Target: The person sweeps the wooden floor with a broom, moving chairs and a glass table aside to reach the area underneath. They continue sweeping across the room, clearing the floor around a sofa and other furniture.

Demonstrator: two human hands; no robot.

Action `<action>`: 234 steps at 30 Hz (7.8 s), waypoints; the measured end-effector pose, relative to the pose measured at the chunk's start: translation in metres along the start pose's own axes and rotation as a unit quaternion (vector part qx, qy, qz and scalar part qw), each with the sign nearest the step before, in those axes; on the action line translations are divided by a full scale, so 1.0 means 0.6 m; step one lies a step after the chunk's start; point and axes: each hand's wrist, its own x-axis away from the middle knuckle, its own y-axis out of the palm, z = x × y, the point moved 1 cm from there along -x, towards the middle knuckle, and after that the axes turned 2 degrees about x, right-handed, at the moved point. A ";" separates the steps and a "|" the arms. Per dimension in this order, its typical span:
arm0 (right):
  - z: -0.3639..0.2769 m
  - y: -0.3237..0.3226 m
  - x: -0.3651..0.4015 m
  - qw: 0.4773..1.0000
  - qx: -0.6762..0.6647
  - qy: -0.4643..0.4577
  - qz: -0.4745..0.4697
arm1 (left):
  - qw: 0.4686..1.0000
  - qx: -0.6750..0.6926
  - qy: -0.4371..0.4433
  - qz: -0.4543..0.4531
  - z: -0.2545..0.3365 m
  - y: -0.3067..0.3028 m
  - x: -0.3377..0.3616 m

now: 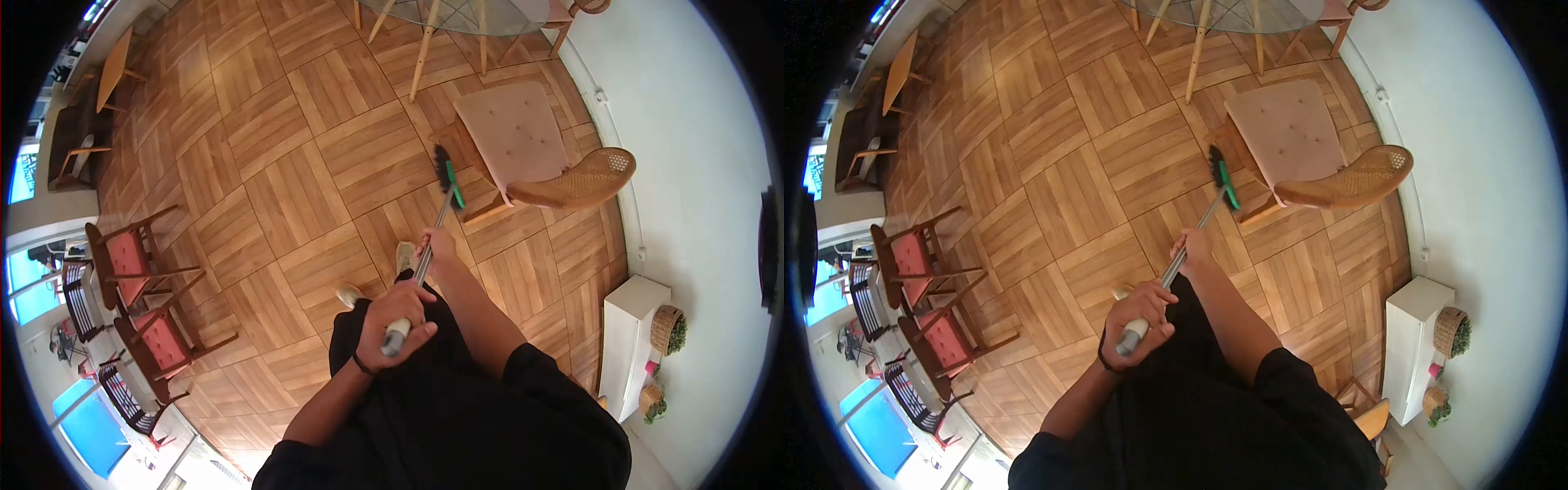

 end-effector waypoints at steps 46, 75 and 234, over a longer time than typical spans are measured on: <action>0.261 0.310 -0.464 0.803 0.458 -0.306 -0.226 | 0.986 0.033 -0.122 0.107 -0.254 -0.616 -0.035; 0.256 0.130 -0.199 0.971 -0.136 0.154 0.119 | 0.914 -0.024 -0.336 0.228 -0.166 -0.623 0.234; 1.096 0.161 0.273 -0.445 0.754 -0.190 -0.443 | 0.127 0.458 -0.214 0.853 -0.349 0.158 0.895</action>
